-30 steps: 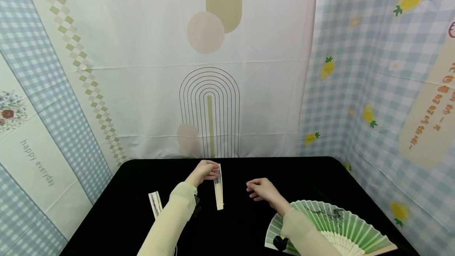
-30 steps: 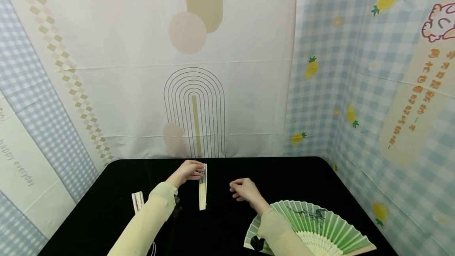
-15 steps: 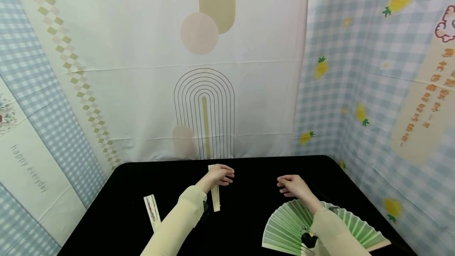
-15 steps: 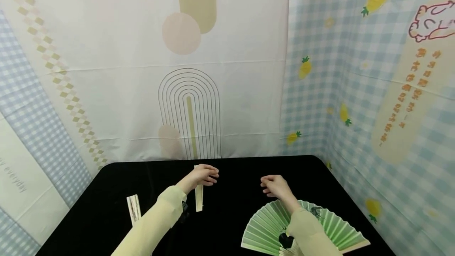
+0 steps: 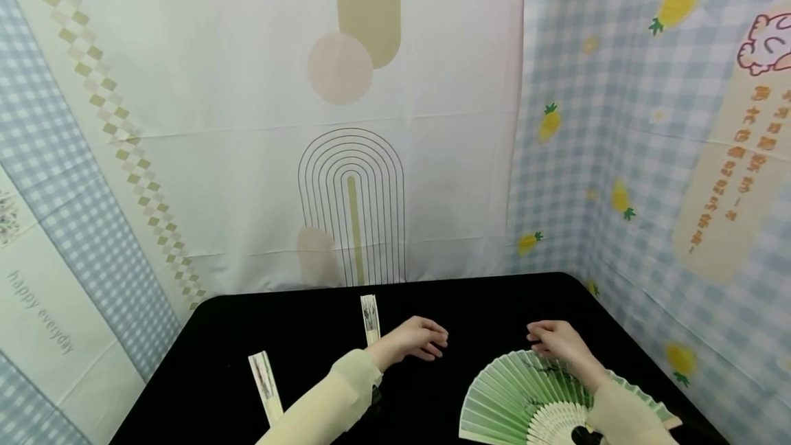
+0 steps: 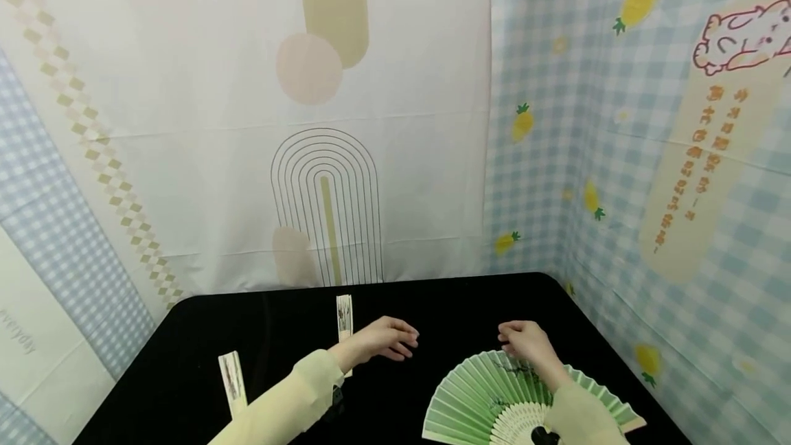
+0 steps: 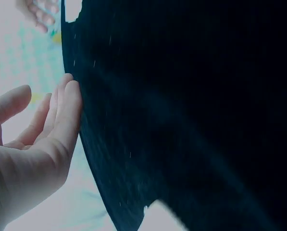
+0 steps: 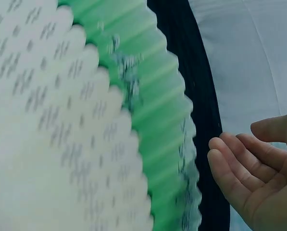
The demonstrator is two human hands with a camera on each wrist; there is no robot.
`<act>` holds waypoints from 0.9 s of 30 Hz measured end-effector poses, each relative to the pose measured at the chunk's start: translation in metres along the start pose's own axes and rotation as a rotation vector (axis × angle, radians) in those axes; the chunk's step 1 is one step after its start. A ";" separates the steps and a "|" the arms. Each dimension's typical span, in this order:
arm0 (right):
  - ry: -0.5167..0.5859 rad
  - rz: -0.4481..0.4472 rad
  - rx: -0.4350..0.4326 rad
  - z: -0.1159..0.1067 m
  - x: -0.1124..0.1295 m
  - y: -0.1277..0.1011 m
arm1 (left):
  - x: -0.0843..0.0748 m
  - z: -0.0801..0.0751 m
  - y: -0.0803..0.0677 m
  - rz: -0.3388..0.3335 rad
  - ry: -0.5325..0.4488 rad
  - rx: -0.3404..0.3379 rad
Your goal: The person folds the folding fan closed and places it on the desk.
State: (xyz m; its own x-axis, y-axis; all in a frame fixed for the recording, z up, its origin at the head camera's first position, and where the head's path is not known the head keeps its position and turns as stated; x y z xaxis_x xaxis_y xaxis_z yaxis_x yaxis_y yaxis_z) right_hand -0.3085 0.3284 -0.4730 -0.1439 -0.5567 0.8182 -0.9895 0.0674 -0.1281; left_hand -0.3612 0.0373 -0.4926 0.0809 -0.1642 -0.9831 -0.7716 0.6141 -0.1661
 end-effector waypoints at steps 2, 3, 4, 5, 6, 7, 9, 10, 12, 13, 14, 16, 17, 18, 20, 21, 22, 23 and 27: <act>-0.006 0.017 -0.006 -0.009 -0.007 0.000 | 0.002 0.008 -0.002 -0.004 -0.002 0.020; -0.004 0.032 -0.010 -0.013 -0.010 0.000 | 0.003 0.011 -0.002 -0.006 -0.005 0.028; -0.001 0.036 -0.011 -0.018 -0.012 0.000 | 0.003 0.014 -0.003 -0.009 -0.009 0.035; -0.001 0.035 -0.014 -0.023 -0.014 -0.001 | 0.002 0.016 -0.003 -0.008 -0.010 0.040; 0.004 0.040 -0.016 -0.028 -0.016 -0.001 | 0.001 0.019 -0.004 -0.008 -0.007 0.046; 0.009 0.050 -0.019 -0.033 -0.018 -0.002 | 0.001 0.021 -0.004 -0.007 -0.009 0.051; 0.006 0.049 -0.024 -0.042 -0.022 -0.005 | -0.001 0.024 -0.005 -0.006 -0.011 0.061; 0.002 0.046 -0.026 -0.047 -0.024 -0.006 | -0.001 0.026 -0.005 -0.006 -0.007 0.067; -0.010 0.041 -0.032 -0.056 -0.027 -0.008 | -0.002 0.028 -0.005 -0.013 -0.005 0.078; -0.026 0.028 -0.038 -0.061 -0.028 -0.010 | -0.002 0.029 -0.006 -0.021 -0.009 0.080; -0.039 0.022 -0.044 -0.065 -0.029 -0.011 | -0.003 0.030 -0.006 -0.025 -0.007 0.082; -0.061 0.010 -0.052 -0.073 -0.031 -0.013 | -0.002 0.032 -0.007 -0.038 -0.006 0.084; -0.076 0.004 -0.054 -0.077 -0.032 -0.014 | -0.002 0.033 -0.008 -0.042 -0.008 0.083; -0.088 0.005 -0.054 -0.080 -0.034 -0.015 | -0.002 0.034 -0.009 -0.046 -0.009 0.081; -0.098 0.025 -0.044 -0.086 -0.039 -0.016 | -0.001 0.037 -0.011 -0.050 -0.010 0.077; -0.114 0.038 -0.037 -0.089 -0.042 -0.017 | 0.000 0.038 -0.012 -0.052 -0.012 0.074; -0.130 0.058 -0.035 -0.092 -0.046 -0.017 | 0.001 0.039 -0.013 -0.052 -0.017 0.070; -0.155 0.068 -0.032 -0.095 -0.049 -0.018 | 0.002 0.041 -0.014 -0.051 -0.019 0.066; -0.288 0.098 -0.046 -0.105 -0.064 -0.025 | 0.005 0.045 -0.017 -0.045 -0.028 0.055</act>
State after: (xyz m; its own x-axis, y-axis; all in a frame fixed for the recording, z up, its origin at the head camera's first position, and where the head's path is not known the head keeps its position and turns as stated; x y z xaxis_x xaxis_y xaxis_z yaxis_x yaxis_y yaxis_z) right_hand -0.2762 0.4493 -0.4636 -0.2345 -0.7570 0.6099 -0.9718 0.1662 -0.1673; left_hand -0.3194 0.0608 -0.4983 0.1326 -0.1717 -0.9762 -0.7310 0.6481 -0.2133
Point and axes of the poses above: each hand's wrist, its own y-axis towards the middle knuckle, its own z-axis out of the palm, x = y × z, the point moved 7 cm from there along y, towards the middle knuckle, and after that the axes turned 5 degrees about -y, right-handed, at the moved point
